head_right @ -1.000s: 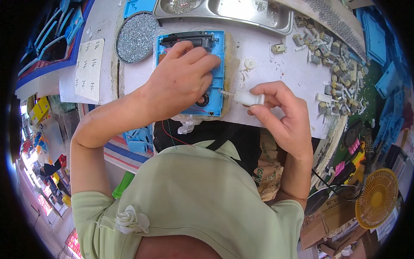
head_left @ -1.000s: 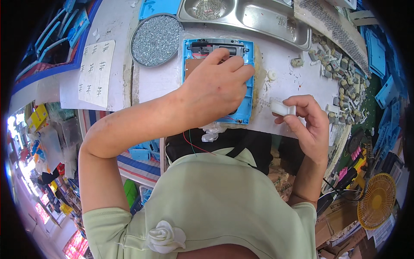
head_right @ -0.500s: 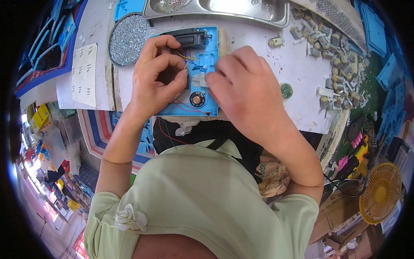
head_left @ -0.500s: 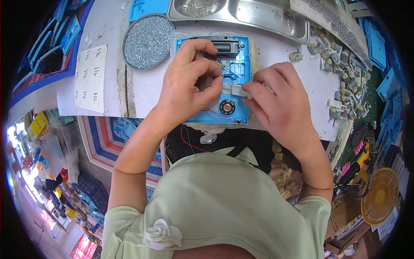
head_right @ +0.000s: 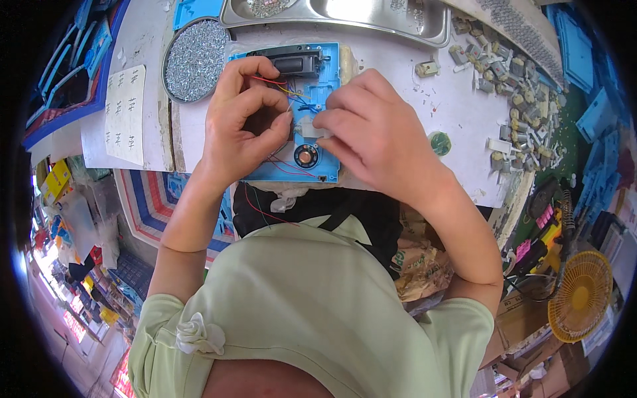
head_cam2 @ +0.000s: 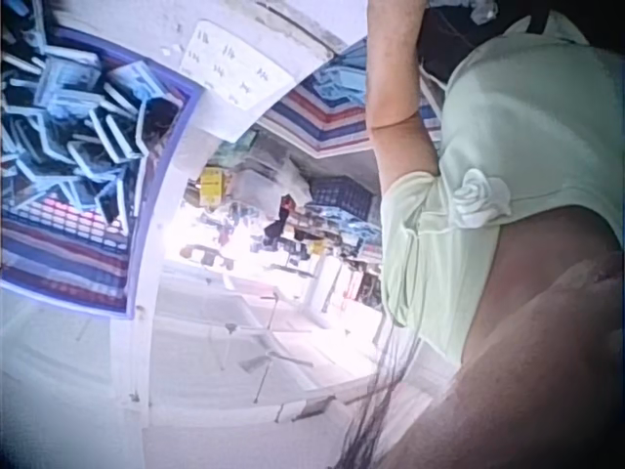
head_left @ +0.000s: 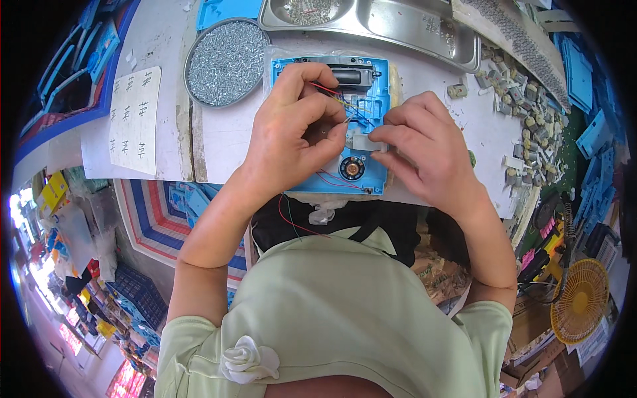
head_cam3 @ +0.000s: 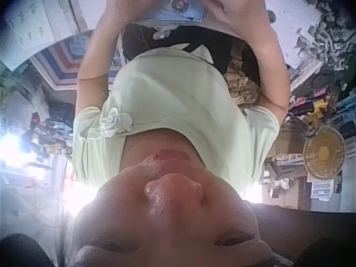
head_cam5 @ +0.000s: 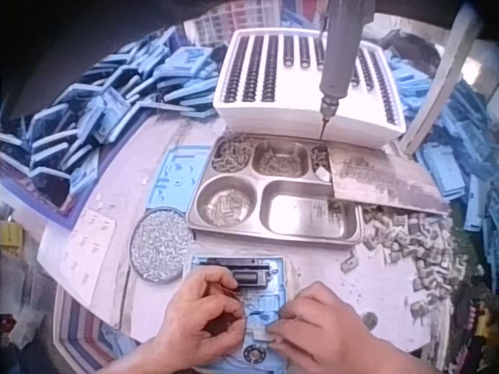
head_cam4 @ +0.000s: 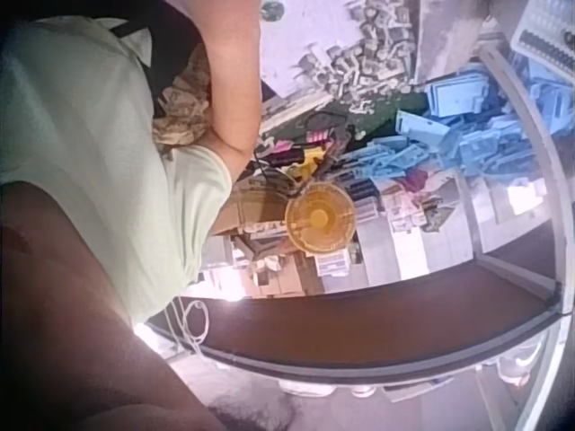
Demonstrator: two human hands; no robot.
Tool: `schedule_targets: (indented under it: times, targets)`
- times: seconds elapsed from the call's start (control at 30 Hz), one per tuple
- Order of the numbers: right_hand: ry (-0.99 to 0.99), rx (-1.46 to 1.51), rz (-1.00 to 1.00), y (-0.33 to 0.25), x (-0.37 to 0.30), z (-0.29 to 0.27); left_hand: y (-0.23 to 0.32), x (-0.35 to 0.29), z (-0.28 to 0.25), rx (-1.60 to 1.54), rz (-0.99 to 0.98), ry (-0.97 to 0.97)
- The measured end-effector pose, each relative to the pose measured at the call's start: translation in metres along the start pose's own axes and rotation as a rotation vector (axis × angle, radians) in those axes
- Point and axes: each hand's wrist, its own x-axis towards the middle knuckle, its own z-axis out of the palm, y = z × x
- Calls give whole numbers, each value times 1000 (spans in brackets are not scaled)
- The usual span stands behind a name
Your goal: Soldering wires and components inside a blue electronic device shell and then securing parts with an electric screwdriver.
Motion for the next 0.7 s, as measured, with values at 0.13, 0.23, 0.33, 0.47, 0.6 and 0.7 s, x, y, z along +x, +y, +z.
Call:
schedule_targets:
  times: [0.13, 0.23, 0.33, 0.47, 0.6, 0.7]
  targets:
    - [78, 73, -4, 13, -10, 17, 1, 1, 2, -22, 0, -2]
    - [-29, 44, 58, 3, -4, 13, 1, 2, 1, -7, 4, -6]
    - [-94, -109, 133, -14, -1, 11, 2, 2, 0, 23, 36, -29]
    - [2, -34, 208, -33, -10, 1, 4, -7, -7, 32, 130, 14]
    - [253, -90, 457, 24, -48, -50, -7, -32, -11, 81, 142, 118]
    - [248, -635, 596, 70, -47, -80, -10, -37, -4, 38, 120, 91]
